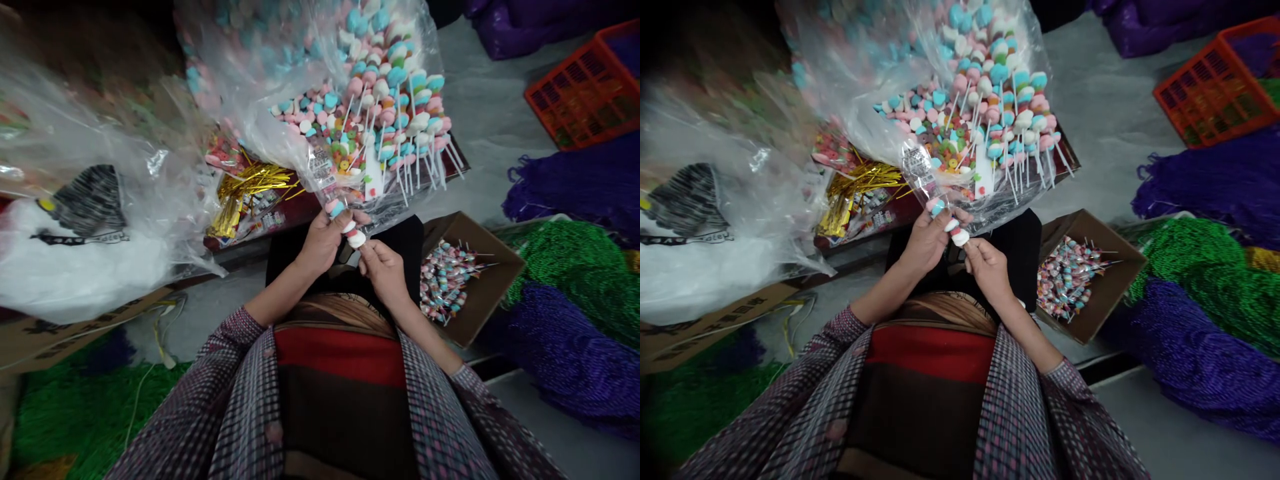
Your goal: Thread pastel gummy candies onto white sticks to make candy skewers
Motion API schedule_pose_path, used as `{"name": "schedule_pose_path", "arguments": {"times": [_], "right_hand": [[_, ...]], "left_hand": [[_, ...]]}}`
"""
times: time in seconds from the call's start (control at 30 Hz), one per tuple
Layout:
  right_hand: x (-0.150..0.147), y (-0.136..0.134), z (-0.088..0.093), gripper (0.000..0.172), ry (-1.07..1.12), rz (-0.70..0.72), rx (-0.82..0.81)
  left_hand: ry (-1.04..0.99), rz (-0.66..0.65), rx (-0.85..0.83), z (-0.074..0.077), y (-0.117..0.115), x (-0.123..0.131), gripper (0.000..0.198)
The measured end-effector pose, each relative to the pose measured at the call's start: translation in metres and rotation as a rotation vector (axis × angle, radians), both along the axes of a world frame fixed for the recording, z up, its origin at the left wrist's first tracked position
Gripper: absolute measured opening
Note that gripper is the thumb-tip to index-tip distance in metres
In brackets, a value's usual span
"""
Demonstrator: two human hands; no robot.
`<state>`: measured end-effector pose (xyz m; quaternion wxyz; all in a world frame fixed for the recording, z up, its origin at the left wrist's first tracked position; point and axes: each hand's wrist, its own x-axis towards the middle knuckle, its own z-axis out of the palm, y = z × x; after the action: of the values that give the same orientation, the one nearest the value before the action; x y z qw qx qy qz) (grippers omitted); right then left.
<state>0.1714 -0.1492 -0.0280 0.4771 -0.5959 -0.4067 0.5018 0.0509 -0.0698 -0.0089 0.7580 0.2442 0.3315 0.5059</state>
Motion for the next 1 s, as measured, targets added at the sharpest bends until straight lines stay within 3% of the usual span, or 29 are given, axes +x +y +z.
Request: {"name": "schedule_pose_path", "arguments": {"times": [0.2, 0.3, 0.37, 0.43, 0.53, 0.67, 0.77, 1.0], "right_hand": [[0.003, 0.003, -0.002, 0.035, 0.145, 0.076, -0.070], [0.002, 0.004, -0.007, 0.032, 0.176, 0.005, -0.083], [0.002, 0.004, -0.010, 0.029, 0.168, -0.045, -0.067], [0.003, 0.004, -0.012, 0.026, 0.134, -0.082, -0.039], [0.005, 0.004, -0.013, 0.022, 0.029, -0.104, 0.037], [0.006, 0.003, -0.008, 0.016, -0.159, -0.131, 0.122], [0.007, 0.000, -0.004, 0.024, -0.193, -0.106, 0.113], [0.002, -0.004, -0.001, 0.044, 0.180, 0.044, -0.115]], "left_hand": [[0.006, -0.037, 0.030, -0.004, 0.004, -0.004, 0.038], [0.002, -0.111, 0.052, 0.001, 0.006, -0.010, 0.048], [-0.015, -0.094, 0.061, 0.008, 0.011, -0.018, 0.052], [-0.035, -0.039, 0.078, 0.017, 0.018, -0.026, 0.043], [-0.026, 0.052, 0.064, 0.024, 0.027, -0.030, 0.012], [-0.025, 0.137, -0.014, 0.020, 0.026, -0.018, 0.019], [-0.035, 0.152, -0.063, 0.016, 0.021, -0.010, 0.019], [-0.049, 0.127, -0.038, 0.009, 0.016, -0.010, 0.019]]}}
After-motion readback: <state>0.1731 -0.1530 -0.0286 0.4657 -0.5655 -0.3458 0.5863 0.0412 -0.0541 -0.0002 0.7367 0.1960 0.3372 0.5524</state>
